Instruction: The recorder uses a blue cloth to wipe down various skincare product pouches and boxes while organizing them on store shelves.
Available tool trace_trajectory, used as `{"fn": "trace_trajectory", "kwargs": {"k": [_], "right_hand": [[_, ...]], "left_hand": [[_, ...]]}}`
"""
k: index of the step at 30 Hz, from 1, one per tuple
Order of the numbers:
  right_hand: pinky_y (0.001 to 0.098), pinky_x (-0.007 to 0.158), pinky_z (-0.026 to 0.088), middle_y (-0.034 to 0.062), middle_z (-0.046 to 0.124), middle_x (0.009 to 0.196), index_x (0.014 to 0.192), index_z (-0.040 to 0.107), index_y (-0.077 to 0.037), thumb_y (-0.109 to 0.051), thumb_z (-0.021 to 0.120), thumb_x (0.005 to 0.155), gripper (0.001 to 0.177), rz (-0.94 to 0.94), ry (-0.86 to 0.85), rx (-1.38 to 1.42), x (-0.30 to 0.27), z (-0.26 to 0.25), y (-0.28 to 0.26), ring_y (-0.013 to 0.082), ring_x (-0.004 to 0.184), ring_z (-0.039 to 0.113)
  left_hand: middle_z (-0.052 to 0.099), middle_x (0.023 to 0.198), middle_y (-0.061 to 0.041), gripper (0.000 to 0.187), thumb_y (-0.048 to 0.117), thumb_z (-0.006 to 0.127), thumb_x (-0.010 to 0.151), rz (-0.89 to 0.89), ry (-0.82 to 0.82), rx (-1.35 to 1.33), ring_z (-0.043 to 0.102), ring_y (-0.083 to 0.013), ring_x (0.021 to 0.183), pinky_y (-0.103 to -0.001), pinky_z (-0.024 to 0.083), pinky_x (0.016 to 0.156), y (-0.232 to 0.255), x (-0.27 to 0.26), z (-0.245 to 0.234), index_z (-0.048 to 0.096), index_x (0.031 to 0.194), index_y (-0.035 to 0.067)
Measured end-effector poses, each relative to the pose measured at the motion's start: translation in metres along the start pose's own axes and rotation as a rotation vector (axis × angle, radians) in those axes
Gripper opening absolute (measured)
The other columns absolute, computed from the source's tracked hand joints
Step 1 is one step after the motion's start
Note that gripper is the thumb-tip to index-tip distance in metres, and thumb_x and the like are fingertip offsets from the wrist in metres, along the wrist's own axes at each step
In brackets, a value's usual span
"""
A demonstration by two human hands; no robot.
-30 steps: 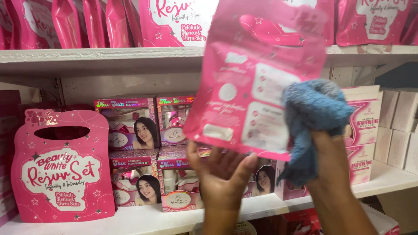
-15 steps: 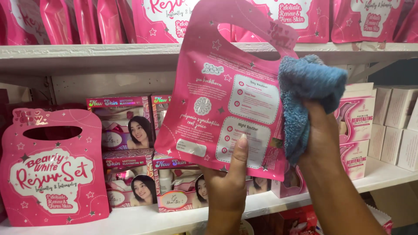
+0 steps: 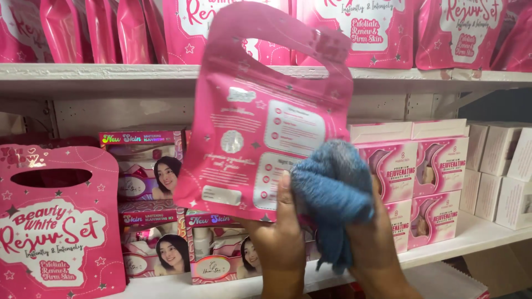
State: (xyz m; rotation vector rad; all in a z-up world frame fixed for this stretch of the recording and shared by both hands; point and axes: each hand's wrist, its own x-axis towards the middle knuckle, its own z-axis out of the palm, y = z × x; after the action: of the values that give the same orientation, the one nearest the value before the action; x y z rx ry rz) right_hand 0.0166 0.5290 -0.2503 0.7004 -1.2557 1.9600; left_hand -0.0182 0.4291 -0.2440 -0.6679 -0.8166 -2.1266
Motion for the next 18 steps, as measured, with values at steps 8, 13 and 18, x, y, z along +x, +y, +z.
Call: {"fn": "trace_trajectory", "kwargs": {"k": [8, 13, 18], "right_hand": [[0.0351, 0.098, 0.056, 0.0092, 0.070, 0.125, 0.132, 0.061, 0.000, -0.006, 0.067, 0.092, 0.041, -0.204, -0.012, 0.038, 0.059, -0.005, -0.033, 0.0196, 0.111, 0.070], [0.0339, 0.101, 0.056, 0.0083, 0.069, 0.127, 0.134, 0.061, -0.003, -0.009, 0.064, 0.098, 0.036, -0.242, 0.103, 0.093, 0.073, -0.005, -0.032, 0.0179, 0.114, 0.068], [0.0323, 0.101, 0.057, 0.0066, 0.068, 0.130, 0.137, 0.059, -0.004, -0.016, 0.064, 0.104, 0.036, -0.369, 0.140, 0.137, 0.073, 0.004, -0.032, 0.0151, 0.115, 0.068]], "left_hand": [[0.071, 0.121, -0.012, 0.044, 0.016, 0.070, 0.094, -0.129, -0.235, 0.057, 0.070, -0.0186, 0.109, -0.034, 0.056, 0.094, 0.008, -0.003, -0.002, 0.057, 0.132, -0.001], [0.074, 0.119, -0.013, 0.047, 0.021, 0.071, 0.094, -0.173, -0.339, 0.063, 0.072, -0.0202, 0.108, -0.037, 0.058, 0.094, 0.007, 0.001, -0.007, 0.059, 0.132, -0.004], [0.035, 0.157, -0.019, 0.109, 0.016, 0.078, 0.094, 0.201, -0.191, 0.008, 0.048, -0.0259, 0.138, -0.041, 0.042, 0.112, 0.003, 0.006, -0.013, -0.006, 0.163, 0.007]]}}
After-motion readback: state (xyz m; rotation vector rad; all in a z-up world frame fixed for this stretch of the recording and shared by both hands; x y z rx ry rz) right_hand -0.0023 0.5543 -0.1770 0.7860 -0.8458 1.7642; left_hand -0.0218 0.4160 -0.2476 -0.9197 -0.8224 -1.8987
